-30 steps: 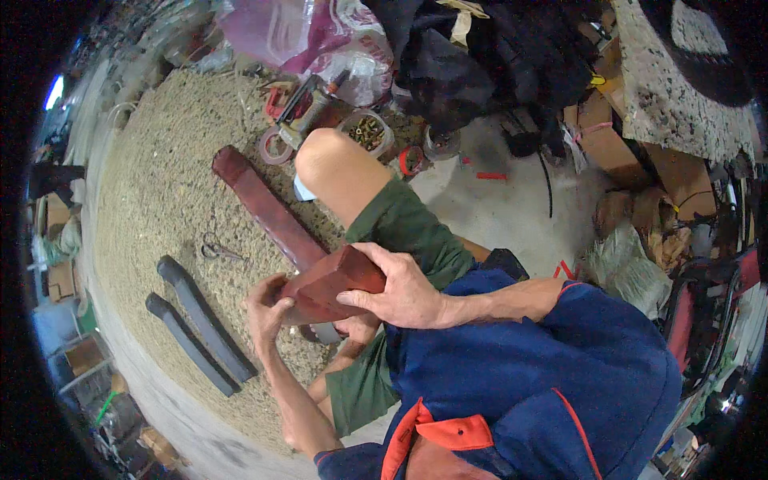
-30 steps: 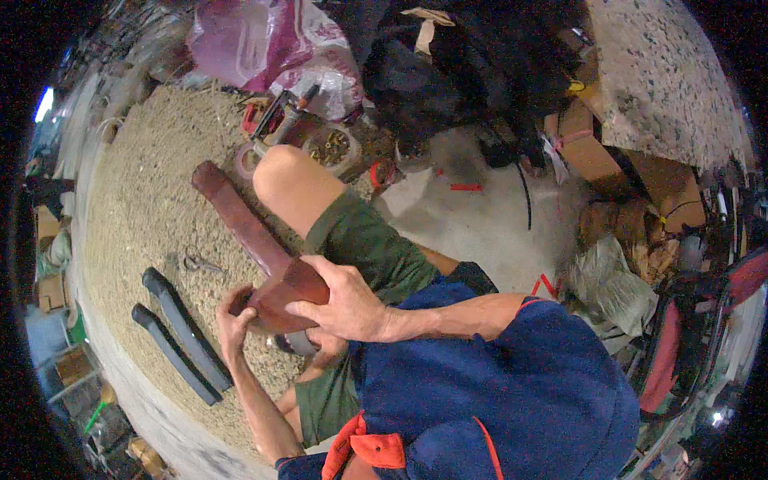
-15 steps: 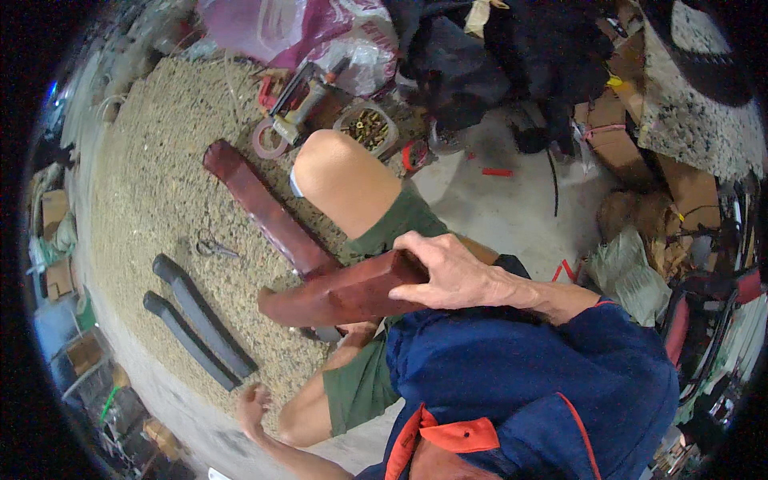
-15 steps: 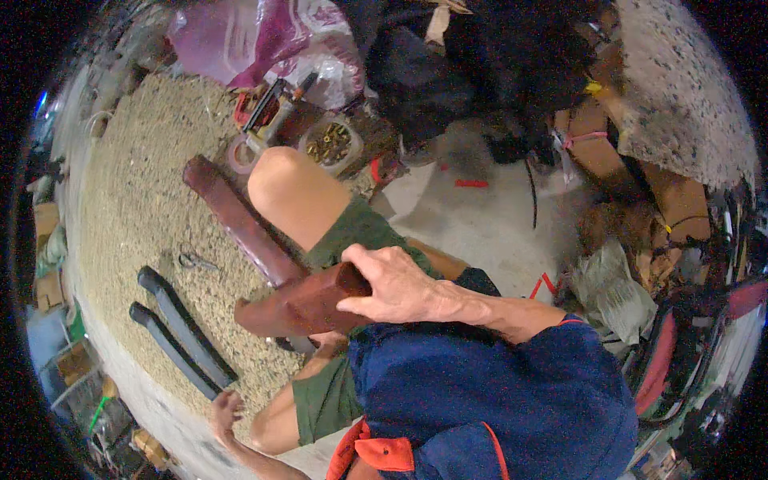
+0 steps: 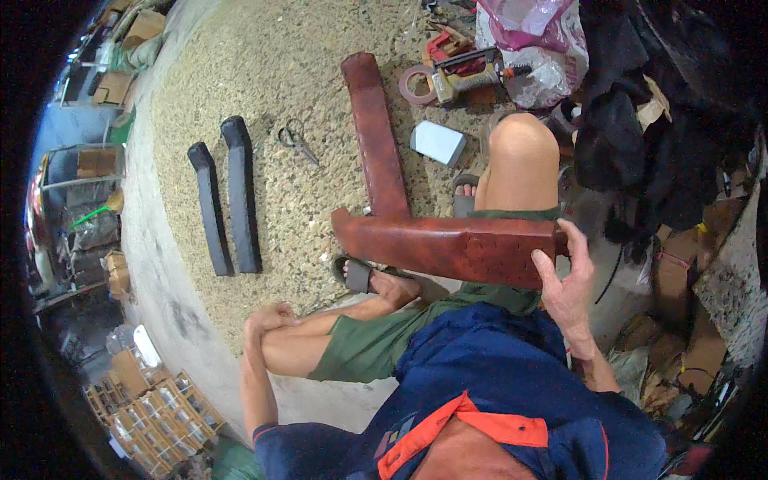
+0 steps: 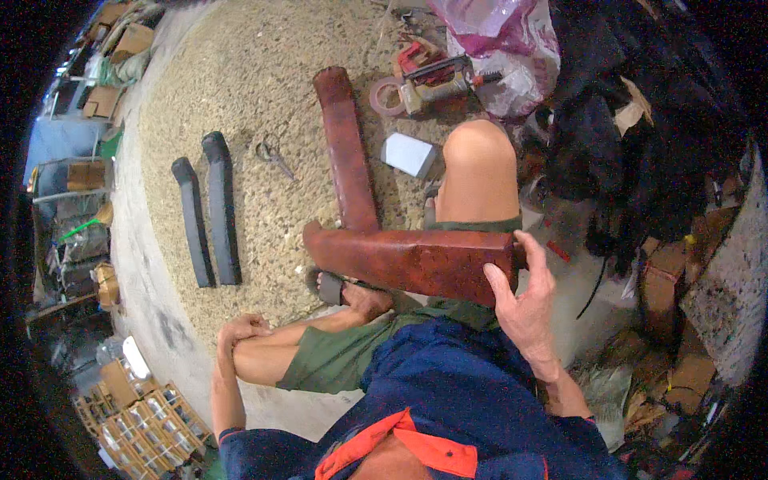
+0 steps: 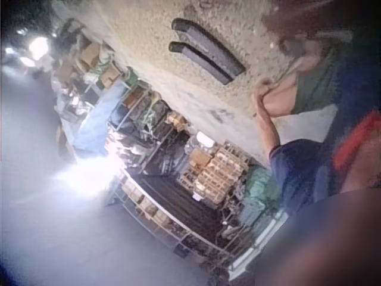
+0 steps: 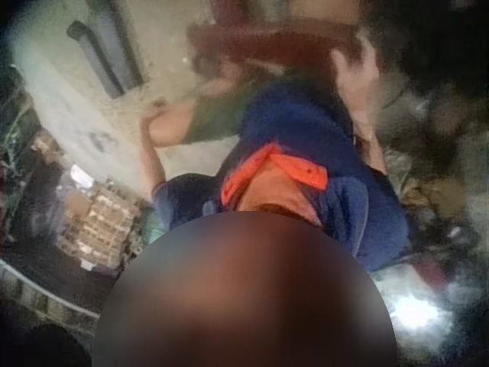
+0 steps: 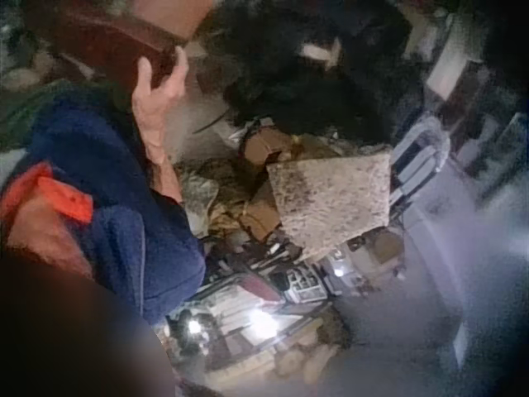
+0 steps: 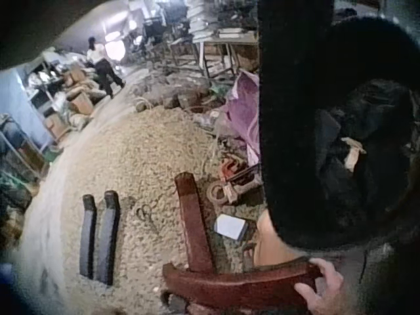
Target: The person sits on the floor and uses a staple gun to attach a white foam pad to a reddish-brown furniture leg. They then apply red tape along the edges of the leg, cutting and smoothing it with scissors.
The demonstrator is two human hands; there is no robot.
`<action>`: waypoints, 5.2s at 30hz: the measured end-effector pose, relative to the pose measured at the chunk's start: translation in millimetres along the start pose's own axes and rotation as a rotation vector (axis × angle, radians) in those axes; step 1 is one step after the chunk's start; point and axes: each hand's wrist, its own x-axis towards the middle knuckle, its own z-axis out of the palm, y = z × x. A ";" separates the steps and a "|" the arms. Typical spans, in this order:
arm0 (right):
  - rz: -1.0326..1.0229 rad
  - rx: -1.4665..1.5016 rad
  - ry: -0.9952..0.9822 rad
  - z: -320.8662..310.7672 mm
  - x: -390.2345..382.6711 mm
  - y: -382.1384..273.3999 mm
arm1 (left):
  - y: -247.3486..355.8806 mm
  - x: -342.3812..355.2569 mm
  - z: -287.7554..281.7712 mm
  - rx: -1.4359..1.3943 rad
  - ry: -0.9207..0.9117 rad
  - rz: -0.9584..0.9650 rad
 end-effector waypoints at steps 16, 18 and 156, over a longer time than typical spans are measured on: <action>0.592 0.524 0.318 91.6 107.3 225.2 | 343.2 -35.4 126.5 0.295 0.704 1.281; 0.589 0.531 0.294 114.3 110.6 247.1 | 354.3 -24.5 117.1 0.332 0.602 1.243; -0.034 0.094 0.129 -48.8 54.5 -67.6 | 392.3 -133.4 219.6 -1.298 0.123 1.367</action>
